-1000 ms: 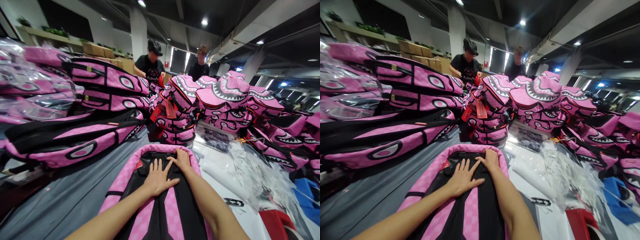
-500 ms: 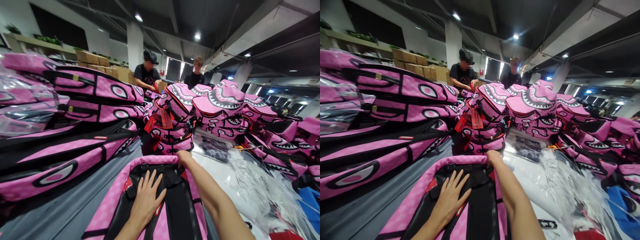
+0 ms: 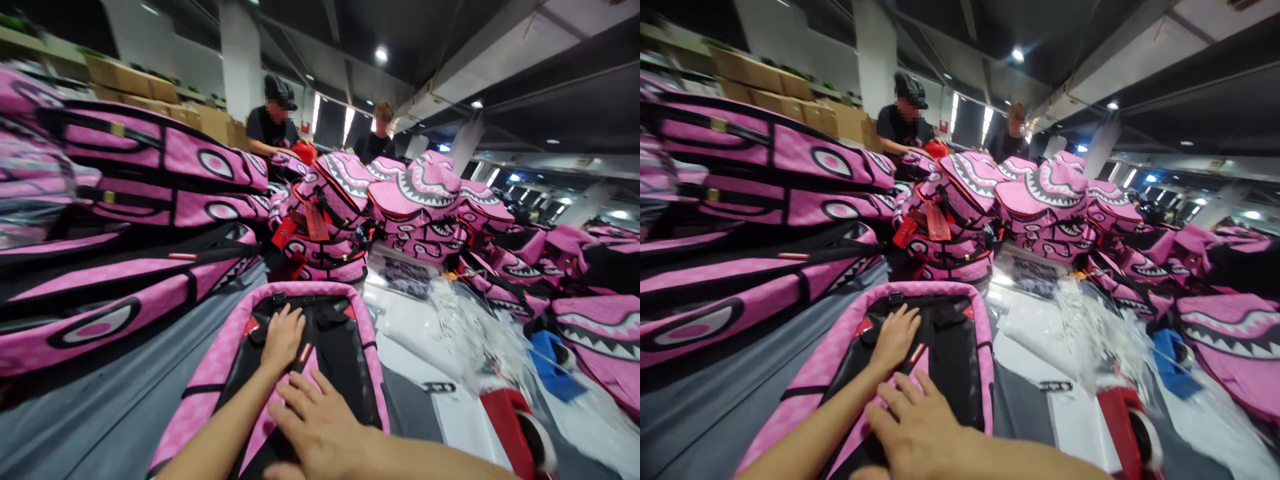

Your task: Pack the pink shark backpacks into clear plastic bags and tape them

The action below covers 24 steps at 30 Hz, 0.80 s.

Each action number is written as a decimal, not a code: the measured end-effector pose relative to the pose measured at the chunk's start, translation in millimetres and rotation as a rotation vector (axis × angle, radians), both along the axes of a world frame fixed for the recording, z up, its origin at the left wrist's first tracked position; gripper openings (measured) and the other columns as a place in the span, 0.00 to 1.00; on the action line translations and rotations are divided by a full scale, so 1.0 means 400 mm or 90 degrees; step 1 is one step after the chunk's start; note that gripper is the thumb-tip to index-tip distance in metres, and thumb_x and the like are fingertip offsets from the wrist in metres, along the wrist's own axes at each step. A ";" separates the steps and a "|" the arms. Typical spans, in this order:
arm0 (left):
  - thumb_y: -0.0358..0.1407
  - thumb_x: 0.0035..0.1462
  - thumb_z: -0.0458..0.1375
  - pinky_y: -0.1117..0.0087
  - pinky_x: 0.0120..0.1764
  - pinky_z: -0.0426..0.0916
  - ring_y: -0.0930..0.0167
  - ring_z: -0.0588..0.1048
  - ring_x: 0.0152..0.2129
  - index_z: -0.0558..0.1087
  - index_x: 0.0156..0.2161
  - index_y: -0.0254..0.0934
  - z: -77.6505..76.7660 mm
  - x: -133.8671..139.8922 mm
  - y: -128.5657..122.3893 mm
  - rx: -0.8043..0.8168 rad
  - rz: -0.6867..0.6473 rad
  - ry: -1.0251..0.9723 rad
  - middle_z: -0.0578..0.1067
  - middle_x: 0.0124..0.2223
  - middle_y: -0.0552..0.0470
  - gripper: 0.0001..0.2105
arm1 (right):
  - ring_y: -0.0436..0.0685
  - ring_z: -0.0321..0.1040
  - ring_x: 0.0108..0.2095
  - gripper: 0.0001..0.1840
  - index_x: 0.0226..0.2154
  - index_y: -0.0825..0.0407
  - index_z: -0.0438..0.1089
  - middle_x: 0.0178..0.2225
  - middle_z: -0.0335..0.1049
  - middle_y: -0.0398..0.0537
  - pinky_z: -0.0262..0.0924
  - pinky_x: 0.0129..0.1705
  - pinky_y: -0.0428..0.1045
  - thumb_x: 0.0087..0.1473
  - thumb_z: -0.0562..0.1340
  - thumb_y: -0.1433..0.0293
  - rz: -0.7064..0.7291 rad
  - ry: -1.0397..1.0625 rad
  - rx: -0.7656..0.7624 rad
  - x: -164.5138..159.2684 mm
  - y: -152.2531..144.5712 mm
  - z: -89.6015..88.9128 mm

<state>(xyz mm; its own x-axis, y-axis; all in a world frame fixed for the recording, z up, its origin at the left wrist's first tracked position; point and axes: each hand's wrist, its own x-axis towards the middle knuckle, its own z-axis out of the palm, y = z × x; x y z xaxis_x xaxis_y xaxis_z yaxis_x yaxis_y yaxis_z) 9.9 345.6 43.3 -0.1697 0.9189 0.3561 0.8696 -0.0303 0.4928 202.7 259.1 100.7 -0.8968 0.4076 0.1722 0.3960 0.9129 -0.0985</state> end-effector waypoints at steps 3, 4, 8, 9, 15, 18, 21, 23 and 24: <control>0.38 0.66 0.35 0.50 0.60 0.65 0.58 0.70 0.59 0.75 0.51 0.34 0.020 -0.019 -0.064 -0.003 -0.063 -0.056 0.78 0.54 0.39 0.26 | 0.64 0.54 0.68 0.36 0.66 0.61 0.55 0.67 0.60 0.62 0.53 0.67 0.64 0.66 0.56 0.55 -0.059 -0.045 -0.029 -0.017 -0.028 -0.020; 0.41 0.67 0.36 0.52 0.59 0.66 0.59 0.70 0.58 0.75 0.50 0.35 0.037 -0.019 -0.107 -0.002 -0.102 -0.067 0.77 0.54 0.40 0.25 | 0.65 0.54 0.67 0.34 0.65 0.62 0.57 0.66 0.60 0.62 0.53 0.66 0.65 0.66 0.56 0.56 -0.073 -0.052 -0.030 -0.020 -0.020 -0.027; 0.46 0.67 0.47 0.68 0.50 0.70 0.68 0.75 0.43 0.73 0.37 0.42 0.129 0.016 -0.329 -0.075 -0.458 -0.070 0.78 0.44 0.52 0.16 | 0.65 0.53 0.68 0.30 0.62 0.60 0.62 0.67 0.58 0.61 0.55 0.63 0.65 0.64 0.59 0.60 -0.048 -0.060 -0.018 -0.027 0.008 -0.071; 0.44 0.67 0.49 0.71 0.45 0.70 0.70 0.74 0.38 0.71 0.34 0.42 0.141 0.034 -0.375 -0.101 -0.565 -0.051 0.77 0.41 0.54 0.14 | 0.65 0.54 0.67 0.30 0.63 0.59 0.60 0.67 0.58 0.61 0.55 0.62 0.64 0.64 0.59 0.60 -0.054 -0.049 -0.020 -0.030 0.008 -0.083; 0.28 0.62 0.48 0.68 0.33 0.65 0.70 0.67 0.25 0.65 0.28 0.40 0.026 0.121 -0.440 0.166 -0.653 0.170 0.70 0.27 0.55 0.11 | 0.59 0.66 0.58 0.18 0.56 0.54 0.67 0.59 0.71 0.54 0.59 0.59 0.58 0.69 0.54 0.66 -0.157 0.126 -0.082 -0.041 0.017 -0.091; 0.28 0.63 0.46 0.65 0.36 0.67 0.67 0.69 0.28 0.68 0.28 0.40 -0.042 0.122 -0.424 0.200 -0.597 0.194 0.72 0.28 0.51 0.14 | 0.55 0.73 0.49 0.19 0.52 0.53 0.70 0.48 0.78 0.52 0.64 0.53 0.53 0.69 0.47 0.73 -0.225 0.225 -0.124 -0.025 0.012 -0.039; 0.29 0.64 0.45 0.63 0.43 0.68 0.65 0.73 0.35 0.75 0.36 0.38 -0.042 0.099 -0.402 0.185 -0.489 0.217 0.78 0.35 0.48 0.15 | 0.55 0.74 0.46 0.13 0.48 0.51 0.72 0.43 0.78 0.49 0.65 0.49 0.50 0.66 0.54 0.69 0.036 0.175 -0.108 -0.001 -0.028 0.018; 0.32 0.66 0.46 0.59 0.48 0.68 0.62 0.74 0.40 0.76 0.45 0.36 -0.019 0.068 -0.368 0.179 -0.406 0.232 0.79 0.42 0.43 0.16 | 0.54 0.74 0.44 0.09 0.44 0.47 0.73 0.41 0.79 0.44 0.66 0.44 0.48 0.63 0.62 0.64 0.320 0.026 -0.084 0.006 -0.063 0.035; 0.35 0.66 0.47 0.56 0.51 0.67 0.60 0.74 0.44 0.76 0.50 0.35 -0.008 0.050 -0.346 0.176 -0.365 0.240 0.79 0.47 0.41 0.17 | 0.53 0.74 0.43 0.09 0.43 0.46 0.73 0.40 0.79 0.42 0.66 0.41 0.47 0.61 0.64 0.62 0.419 -0.051 -0.074 0.005 -0.077 0.034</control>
<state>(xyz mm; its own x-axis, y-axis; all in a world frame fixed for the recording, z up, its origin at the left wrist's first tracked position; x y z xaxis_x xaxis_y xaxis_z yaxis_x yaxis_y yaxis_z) 29.9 207.1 40.2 0.4894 0.6950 0.5267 0.7888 -0.6104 0.0725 204.6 228.2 114.4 -0.9727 -0.2168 0.0823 -0.2294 0.9518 -0.2035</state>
